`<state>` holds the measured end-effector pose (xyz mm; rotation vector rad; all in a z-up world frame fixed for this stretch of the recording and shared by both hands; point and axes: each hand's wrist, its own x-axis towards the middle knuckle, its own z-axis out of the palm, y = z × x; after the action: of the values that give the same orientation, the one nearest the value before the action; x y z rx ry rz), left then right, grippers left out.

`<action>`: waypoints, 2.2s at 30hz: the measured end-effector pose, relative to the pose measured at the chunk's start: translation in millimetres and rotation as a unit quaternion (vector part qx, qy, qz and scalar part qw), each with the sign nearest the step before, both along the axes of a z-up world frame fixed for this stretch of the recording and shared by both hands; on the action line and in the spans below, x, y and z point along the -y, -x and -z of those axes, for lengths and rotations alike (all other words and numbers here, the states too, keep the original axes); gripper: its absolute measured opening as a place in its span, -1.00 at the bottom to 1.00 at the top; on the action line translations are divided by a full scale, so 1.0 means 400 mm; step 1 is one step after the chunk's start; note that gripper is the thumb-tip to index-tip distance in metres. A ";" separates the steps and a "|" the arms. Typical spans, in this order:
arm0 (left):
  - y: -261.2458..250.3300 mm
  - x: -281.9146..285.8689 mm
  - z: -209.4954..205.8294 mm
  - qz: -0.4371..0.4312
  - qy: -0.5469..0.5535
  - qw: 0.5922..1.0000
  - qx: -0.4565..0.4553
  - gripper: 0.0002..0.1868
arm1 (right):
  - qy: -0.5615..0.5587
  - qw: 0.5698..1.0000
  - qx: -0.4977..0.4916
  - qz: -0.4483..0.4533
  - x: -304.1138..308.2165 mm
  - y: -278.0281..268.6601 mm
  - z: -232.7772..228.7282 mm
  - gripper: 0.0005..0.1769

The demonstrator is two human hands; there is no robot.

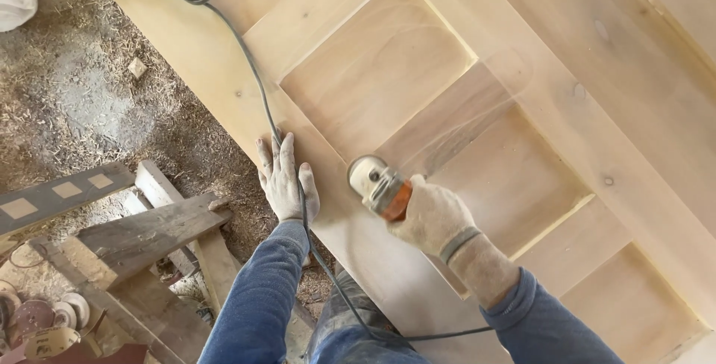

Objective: Sanding the recessed panels of a wooden door using a power sander.

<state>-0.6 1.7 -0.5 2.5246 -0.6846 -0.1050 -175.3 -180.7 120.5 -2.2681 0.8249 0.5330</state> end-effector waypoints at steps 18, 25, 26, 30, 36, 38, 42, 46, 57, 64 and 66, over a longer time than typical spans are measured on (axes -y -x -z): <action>0.001 -0.002 0.012 0.006 -0.010 1.000 0.018 -0.30 | 0.052 0.981 0.007 0.188 0.286 0.127 -0.035 -0.44; 0.002 0.005 -0.004 0.006 -0.020 1.000 0.012 -0.30 | 0.032 0.959 0.012 0.282 0.474 0.186 0.078 -0.44; 0.002 0.005 -0.002 0.005 -0.017 1.000 0.010 -0.29 | 0.042 0.950 -0.013 0.311 0.495 0.191 0.081 -0.41; 0.000 0.009 -0.015 0.003 -0.016 1.000 -0.007 -0.29 | 0.053 0.928 -0.025 0.368 0.537 0.197 0.084 -0.38; 0.005 0.001 -0.008 0.019 -0.006 0.999 0.027 -0.33 | 0.032 0.947 0.021 0.319 0.441 0.196 0.126 -0.37; 0.007 0.003 -0.019 0.018 -0.009 1.000 0.020 -0.31 | 0.040 0.957 0.063 0.281 0.392 0.198 0.133 -0.38; 0.007 0.001 -0.017 0.025 0.009 0.999 0.027 -0.30 | 0.009 0.967 0.047 0.249 0.288 0.172 0.054 -0.42; 0.002 0.000 -0.004 0.026 0.010 0.999 0.034 -0.30 | 0.014 0.967 0.036 0.251 0.196 0.145 -0.024 -0.42; -0.005 -0.011 0.017 0.016 0.000 1.000 0.012 -0.33 | 0.016 0.985 0.010 0.169 0.033 0.146 -0.029 -0.41; -0.019 -0.024 0.000 0.001 0.091 0.992 -0.090 -0.29 | 0.002 0.995 -0.007 0.102 -0.076 0.117 -0.012 -0.45; -0.013 -0.023 -0.038 -0.015 0.132 0.981 -0.140 -0.34 | -0.010 0.998 -0.004 0.060 -0.091 0.104 -0.007 -0.41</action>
<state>4.8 10.9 14.6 2.2080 -0.5091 -0.3300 -216.8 -144.5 123.5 -2.1838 0.9476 0.4927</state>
